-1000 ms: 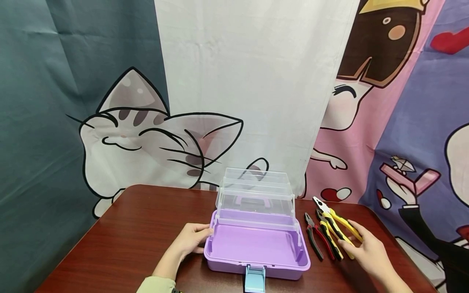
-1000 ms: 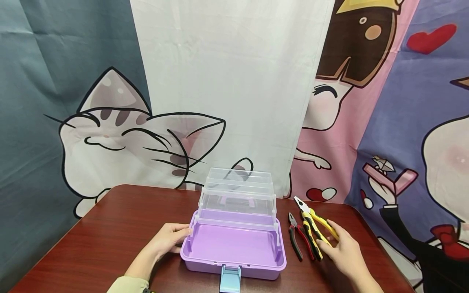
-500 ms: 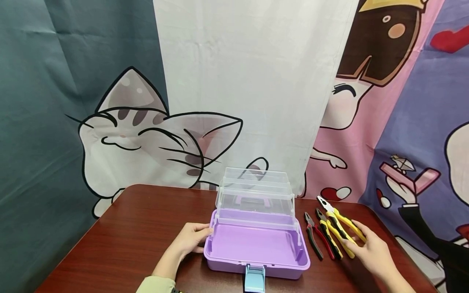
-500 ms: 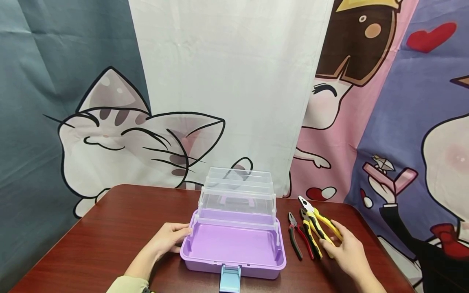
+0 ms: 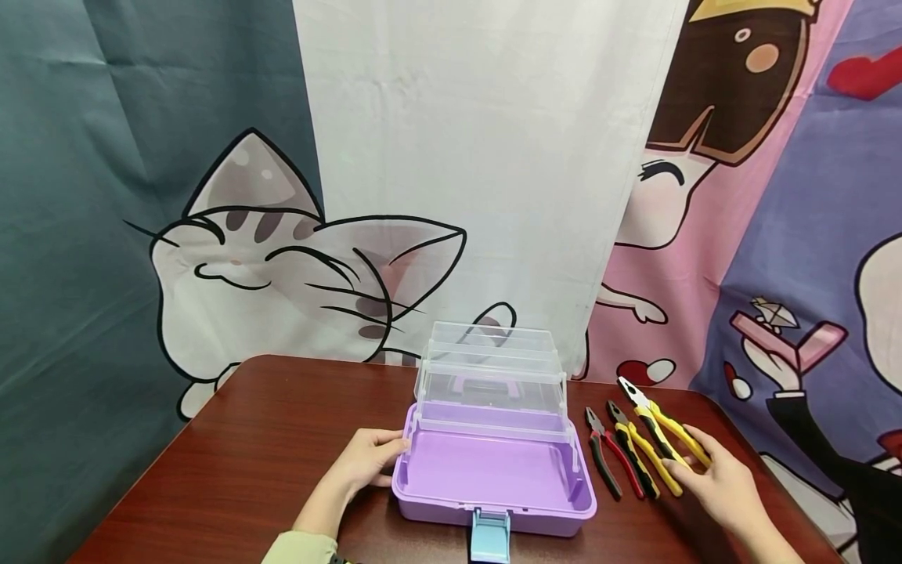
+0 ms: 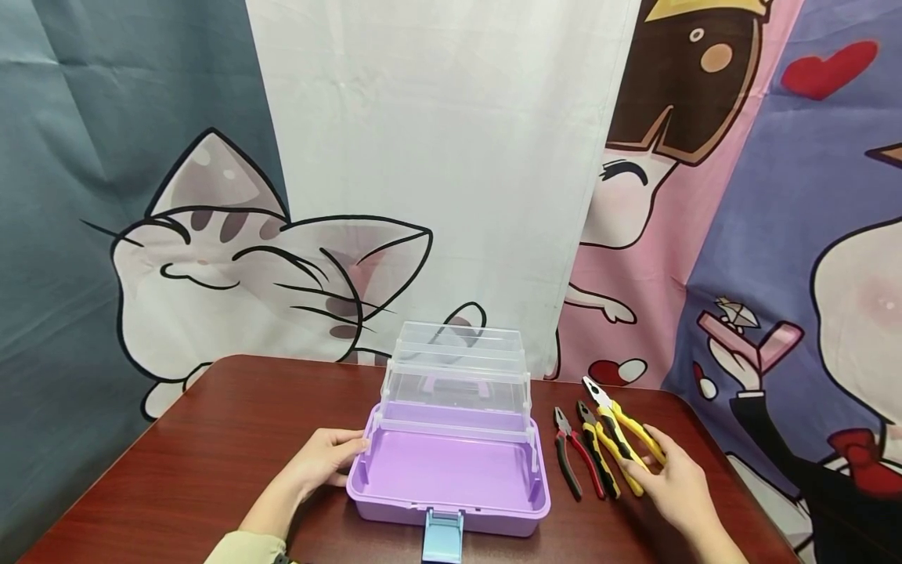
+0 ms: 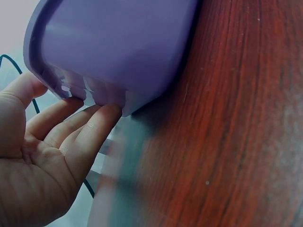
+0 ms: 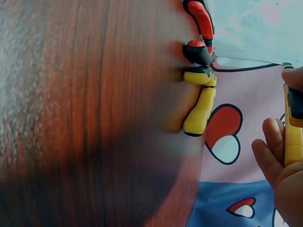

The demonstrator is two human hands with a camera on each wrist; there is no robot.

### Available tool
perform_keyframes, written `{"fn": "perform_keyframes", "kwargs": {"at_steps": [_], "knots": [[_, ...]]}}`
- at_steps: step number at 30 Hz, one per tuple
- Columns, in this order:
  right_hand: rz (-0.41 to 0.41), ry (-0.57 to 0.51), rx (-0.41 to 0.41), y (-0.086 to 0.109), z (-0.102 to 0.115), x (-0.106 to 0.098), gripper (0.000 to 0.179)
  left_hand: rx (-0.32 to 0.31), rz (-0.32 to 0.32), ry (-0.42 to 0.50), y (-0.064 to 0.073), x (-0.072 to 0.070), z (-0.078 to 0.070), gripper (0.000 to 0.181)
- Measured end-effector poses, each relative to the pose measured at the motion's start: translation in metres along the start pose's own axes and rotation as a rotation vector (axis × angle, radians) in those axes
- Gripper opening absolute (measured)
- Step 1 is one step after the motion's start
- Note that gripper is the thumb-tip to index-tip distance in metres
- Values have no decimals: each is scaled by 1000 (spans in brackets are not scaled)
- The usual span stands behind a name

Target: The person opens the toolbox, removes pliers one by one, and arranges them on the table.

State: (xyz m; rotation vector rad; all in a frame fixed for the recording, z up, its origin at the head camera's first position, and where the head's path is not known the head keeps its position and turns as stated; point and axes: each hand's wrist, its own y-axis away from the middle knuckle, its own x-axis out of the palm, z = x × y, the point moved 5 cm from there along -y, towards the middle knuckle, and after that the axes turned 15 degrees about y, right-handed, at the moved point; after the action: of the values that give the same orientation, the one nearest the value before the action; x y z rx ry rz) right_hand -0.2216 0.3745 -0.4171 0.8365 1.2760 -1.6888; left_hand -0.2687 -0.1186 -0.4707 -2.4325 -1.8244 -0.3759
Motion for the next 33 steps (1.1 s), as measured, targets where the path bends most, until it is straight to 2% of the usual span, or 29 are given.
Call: {"fn": "perform_keyframes", "kwargs": {"at_steps": [8, 33], "knots": [[27, 18, 20, 2, -10, 3, 62, -14, 4, 3, 2, 1, 3, 55], [101, 58, 56, -8, -27, 8, 69, 0, 1, 2, 0, 1, 1, 55]]}}
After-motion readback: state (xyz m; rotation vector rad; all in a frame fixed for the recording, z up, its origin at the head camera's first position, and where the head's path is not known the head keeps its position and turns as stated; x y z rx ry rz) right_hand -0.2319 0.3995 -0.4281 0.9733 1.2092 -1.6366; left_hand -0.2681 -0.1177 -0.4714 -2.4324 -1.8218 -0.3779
